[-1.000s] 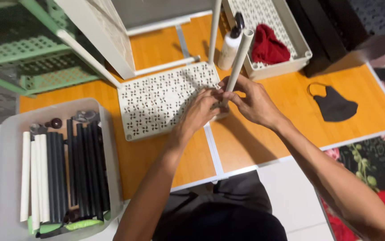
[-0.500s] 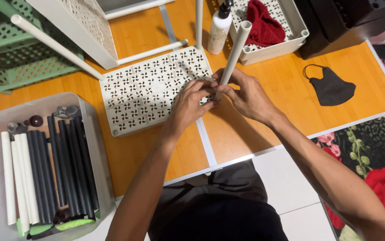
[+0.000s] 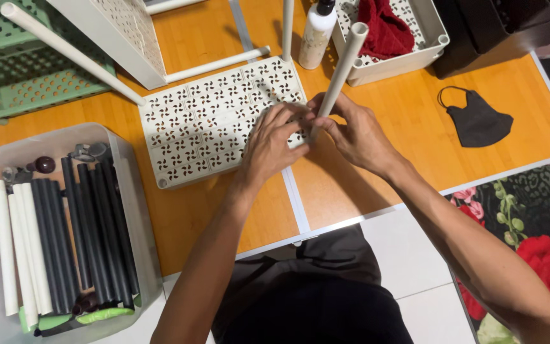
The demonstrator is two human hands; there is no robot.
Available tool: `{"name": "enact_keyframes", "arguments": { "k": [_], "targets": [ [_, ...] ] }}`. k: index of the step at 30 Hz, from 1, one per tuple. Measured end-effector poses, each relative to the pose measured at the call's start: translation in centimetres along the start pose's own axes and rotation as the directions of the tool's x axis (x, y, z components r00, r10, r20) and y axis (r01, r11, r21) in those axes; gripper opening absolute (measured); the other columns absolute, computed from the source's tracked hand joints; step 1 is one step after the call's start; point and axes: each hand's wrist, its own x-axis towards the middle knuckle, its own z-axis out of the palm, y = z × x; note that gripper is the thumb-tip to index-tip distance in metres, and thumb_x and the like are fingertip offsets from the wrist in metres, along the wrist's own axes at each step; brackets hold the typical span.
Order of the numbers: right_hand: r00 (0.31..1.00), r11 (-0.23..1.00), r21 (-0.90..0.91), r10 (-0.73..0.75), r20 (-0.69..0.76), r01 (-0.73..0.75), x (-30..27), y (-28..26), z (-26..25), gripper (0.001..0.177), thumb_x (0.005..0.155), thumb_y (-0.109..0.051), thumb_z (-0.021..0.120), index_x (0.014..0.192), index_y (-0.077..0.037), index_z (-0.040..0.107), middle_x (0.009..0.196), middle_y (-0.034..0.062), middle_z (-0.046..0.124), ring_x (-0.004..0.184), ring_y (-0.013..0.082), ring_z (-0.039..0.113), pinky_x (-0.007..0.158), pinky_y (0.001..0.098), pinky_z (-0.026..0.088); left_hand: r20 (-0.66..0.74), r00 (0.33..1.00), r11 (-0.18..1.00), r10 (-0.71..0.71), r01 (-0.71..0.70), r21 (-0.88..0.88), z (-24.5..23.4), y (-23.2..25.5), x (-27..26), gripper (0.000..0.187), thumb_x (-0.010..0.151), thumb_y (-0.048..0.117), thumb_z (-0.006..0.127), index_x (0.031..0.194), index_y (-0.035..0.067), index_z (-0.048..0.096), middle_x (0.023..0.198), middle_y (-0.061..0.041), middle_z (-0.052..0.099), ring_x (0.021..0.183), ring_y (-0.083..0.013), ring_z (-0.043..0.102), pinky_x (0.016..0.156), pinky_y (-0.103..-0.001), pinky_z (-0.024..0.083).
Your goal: The person assembles a white plastic shelving unit by inserting white rods into a perforated base and attaching black end caps. The person wipes the rods with a red cloth before insertion and secures them into place.
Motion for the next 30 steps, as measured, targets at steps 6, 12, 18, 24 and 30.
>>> {"name": "enact_keyframes", "arguments": {
  "k": [6, 12, 18, 24, 30],
  "targets": [
    [0.998, 1.0, -0.005, -0.021, 0.056, 0.021, 0.0, 0.7, -0.4, 0.031, 0.101, -0.006, 0.06, 0.132, -0.003, 0.055, 0.123, 0.0104, 0.07, 0.119, 0.023, 0.069, 0.097, 0.0398, 0.056, 0.24, 0.962, 0.956, -0.128, 0.055, 0.289, 0.7, -0.8, 0.6, 0.065, 0.072, 0.042, 0.092, 0.126, 0.017, 0.067, 0.167, -0.009, 0.024, 0.154, -0.0407, 0.014, 0.126, -0.053, 0.017],
    [0.997, 0.998, -0.042, -0.053, 0.061, 0.056, 0.3, 1.2, -0.1, 0.031, 0.101, -0.003, 0.058, 0.132, -0.001, 0.053, 0.124, 0.012, 0.071, 0.118, 0.0255, 0.069, 0.094, 0.0385, 0.057, 0.203, 0.972, 0.954, -0.119, 0.055, 0.295, 2.2, -2.2, 0.6, 0.113, 0.069, 0.043, 0.091, 0.16, 0.02, 0.028, 0.167, -0.018, 0.015, 0.153, -0.0436, 0.012, 0.125, -0.051, 0.017],
    [0.997, 0.975, -0.22, 0.043, 0.064, -0.028, 0.3, 0.8, 0.2, 0.028, 0.098, -0.001, 0.063, 0.126, -0.004, 0.061, 0.107, 0.0135, 0.076, 0.088, 0.0268, 0.074, 0.076, 0.0403, 0.06, 0.147, 0.986, 0.965, -0.073, 0.032, 0.26, 2.9, -3.2, 0.4, 0.107, 0.076, 0.049, 0.088, 0.16, 0.021, 0.027, 0.167, -0.018, 0.016, 0.154, -0.0427, 0.016, 0.125, -0.053, 0.02],
    [0.996, 0.981, -0.177, -0.075, 0.047, 0.082, 0.6, 1.3, 0.3, 0.03, 0.092, 0.01, 0.06, 0.121, 0.0, 0.061, 0.106, 0.014, 0.075, 0.089, 0.0237, 0.076, 0.072, 0.0357, 0.061, 0.213, 0.969, 0.949, -0.128, 0.057, 0.309, 2.1, -2.5, 0.5, 0.108, 0.071, 0.041, 0.089, 0.159, 0.021, 0.03, 0.168, -0.017, 0.014, 0.154, -0.0409, 0.017, 0.124, -0.051, 0.021],
    [0.981, 0.98, -0.089, -0.17, 0.096, 0.179, 0.8, 3.3, -0.6, 0.037, 0.088, 0.015, 0.055, 0.122, 0.002, 0.059, 0.116, 0.0138, 0.073, 0.107, 0.0268, 0.074, 0.091, 0.0376, 0.063, 0.218, 0.966, 0.959, -0.138, 0.076, 0.272, 1.6, -1.9, 1.0, 0.107, 0.071, 0.044, 0.089, 0.158, 0.02, 0.03, 0.167, -0.018, 0.015, 0.154, -0.0404, 0.016, 0.125, -0.05, 0.02]
  ]
}}
